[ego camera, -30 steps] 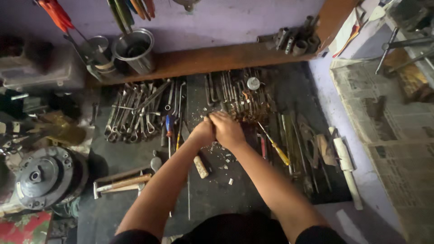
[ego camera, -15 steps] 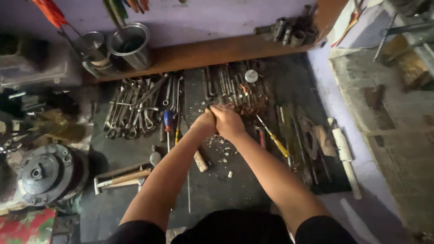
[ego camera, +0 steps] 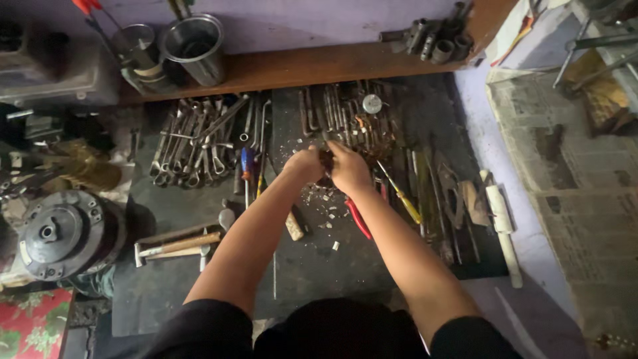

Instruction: The person uses a screwdriver to pry and remove copper wiring and insulation from the internal core of a motor component over a workbench. The person pulls the wire pieces away and clears debris from the metal housing.

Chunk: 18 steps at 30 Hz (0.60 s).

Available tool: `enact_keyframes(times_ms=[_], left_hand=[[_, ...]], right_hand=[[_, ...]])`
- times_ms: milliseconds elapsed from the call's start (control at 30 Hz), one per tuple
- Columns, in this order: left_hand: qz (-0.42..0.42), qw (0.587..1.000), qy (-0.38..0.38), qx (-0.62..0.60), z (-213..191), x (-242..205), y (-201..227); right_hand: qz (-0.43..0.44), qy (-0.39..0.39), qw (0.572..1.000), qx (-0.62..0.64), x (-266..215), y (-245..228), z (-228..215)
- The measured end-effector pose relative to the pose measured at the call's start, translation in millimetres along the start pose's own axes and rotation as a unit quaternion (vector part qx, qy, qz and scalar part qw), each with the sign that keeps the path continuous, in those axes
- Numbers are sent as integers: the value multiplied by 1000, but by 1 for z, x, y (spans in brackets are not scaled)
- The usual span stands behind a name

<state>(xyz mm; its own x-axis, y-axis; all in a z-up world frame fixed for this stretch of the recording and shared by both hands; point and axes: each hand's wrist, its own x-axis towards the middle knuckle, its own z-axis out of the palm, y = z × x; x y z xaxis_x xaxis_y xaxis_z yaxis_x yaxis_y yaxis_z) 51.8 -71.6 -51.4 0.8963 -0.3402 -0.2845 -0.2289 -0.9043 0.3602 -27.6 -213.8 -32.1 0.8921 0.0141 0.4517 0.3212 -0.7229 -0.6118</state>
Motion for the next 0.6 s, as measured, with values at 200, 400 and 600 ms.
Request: enact_keyframes(times_ms=[200,400,600], left_hand=[[-26,986,-163,26,-14,25,-1],[114,989,-86,27,-10,31,-21],[-62,986,-7,-154,-35,-30,20]], right_hand=[[247,-51,965,65,-4,24,7],[106,16,965,240,30,47,66],[101,81,991,26,39,29,49]])
